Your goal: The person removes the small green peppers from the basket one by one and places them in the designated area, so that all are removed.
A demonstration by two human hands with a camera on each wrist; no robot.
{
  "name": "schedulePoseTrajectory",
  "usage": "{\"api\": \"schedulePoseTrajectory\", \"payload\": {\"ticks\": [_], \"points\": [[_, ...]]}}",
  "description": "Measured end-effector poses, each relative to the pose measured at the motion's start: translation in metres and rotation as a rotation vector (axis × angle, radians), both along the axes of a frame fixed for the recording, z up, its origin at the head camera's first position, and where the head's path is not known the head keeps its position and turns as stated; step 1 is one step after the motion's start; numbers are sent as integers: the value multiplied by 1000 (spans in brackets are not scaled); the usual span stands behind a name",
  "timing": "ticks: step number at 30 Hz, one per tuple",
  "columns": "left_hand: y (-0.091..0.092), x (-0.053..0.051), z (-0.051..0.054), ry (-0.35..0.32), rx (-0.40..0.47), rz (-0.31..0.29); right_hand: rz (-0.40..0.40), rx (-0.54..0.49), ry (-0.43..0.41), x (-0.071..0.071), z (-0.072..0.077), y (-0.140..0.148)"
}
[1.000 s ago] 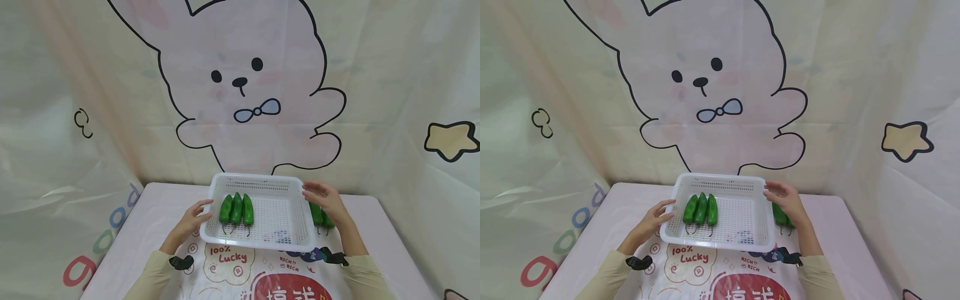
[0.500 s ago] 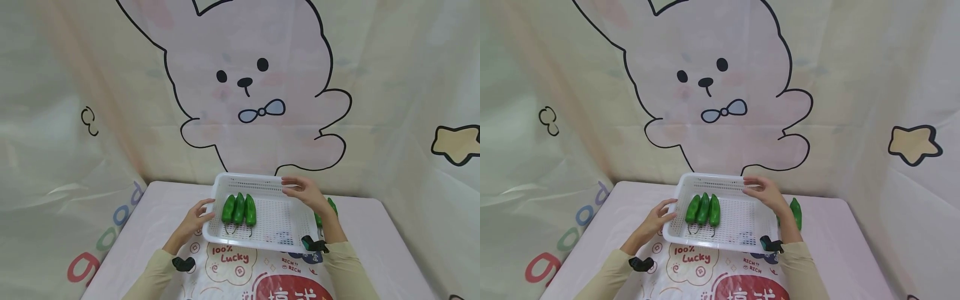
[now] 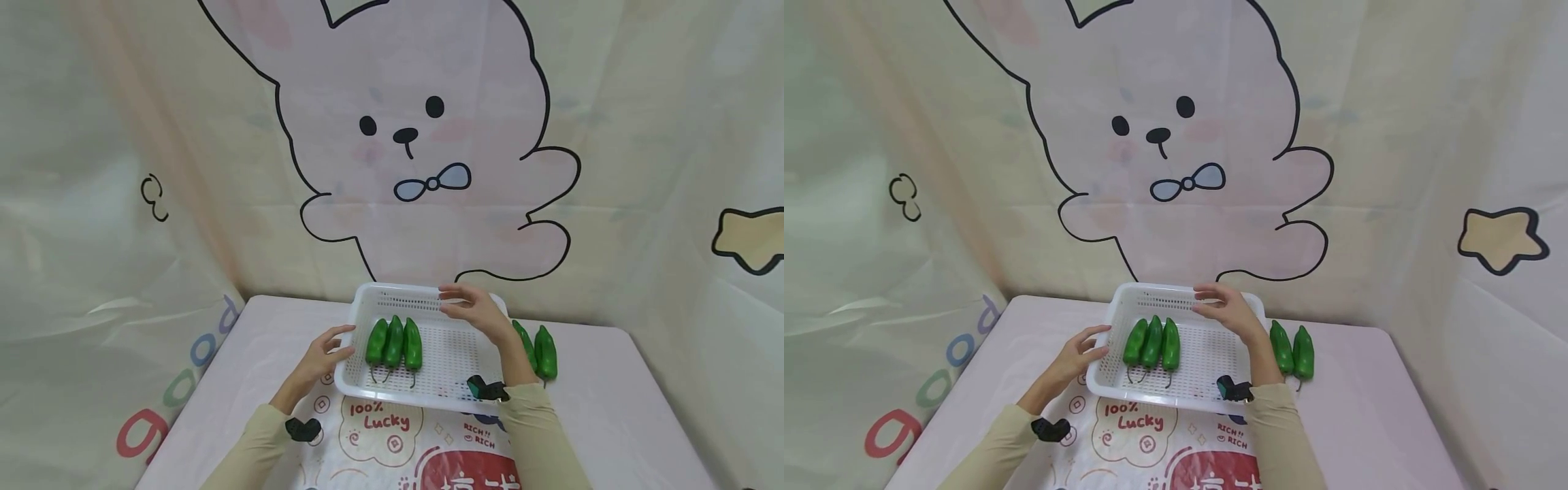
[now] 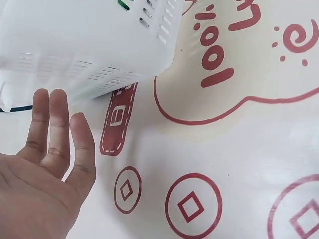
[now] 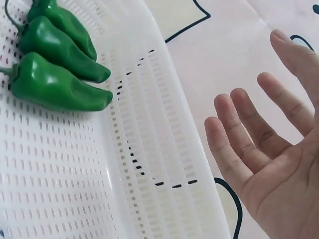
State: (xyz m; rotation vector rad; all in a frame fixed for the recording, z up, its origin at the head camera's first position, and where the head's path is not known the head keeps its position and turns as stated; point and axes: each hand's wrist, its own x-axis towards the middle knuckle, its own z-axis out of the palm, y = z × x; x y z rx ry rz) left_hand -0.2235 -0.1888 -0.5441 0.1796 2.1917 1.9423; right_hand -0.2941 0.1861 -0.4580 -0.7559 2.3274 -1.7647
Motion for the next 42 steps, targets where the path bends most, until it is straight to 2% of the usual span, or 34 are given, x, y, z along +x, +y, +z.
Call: {"api": "schedulePoseTrajectory", "payload": {"ticks": [6, 13, 20, 31, 36, 42], "points": [[-2, -1, 3, -30, 5, -26, -18, 28, -18, -6, -9, -12], [-6, -2, 5, -55, 19, -81, -24, 50, -79, -11, -23, -21], [-6, -4, 2, -43, 37, -77, -16, 46, -87, -15, -30, -25], [-5, -2, 1, -46, 42, -57, -28, 233, -155, -24, -53, -30], [-4, -1, 1, -47, 42, -58, 3, 250, -199, -28, -62, -34], [-4, -2, 0, -43, 38, -50, -2, 253, -261, -29, -74, -42]]}}
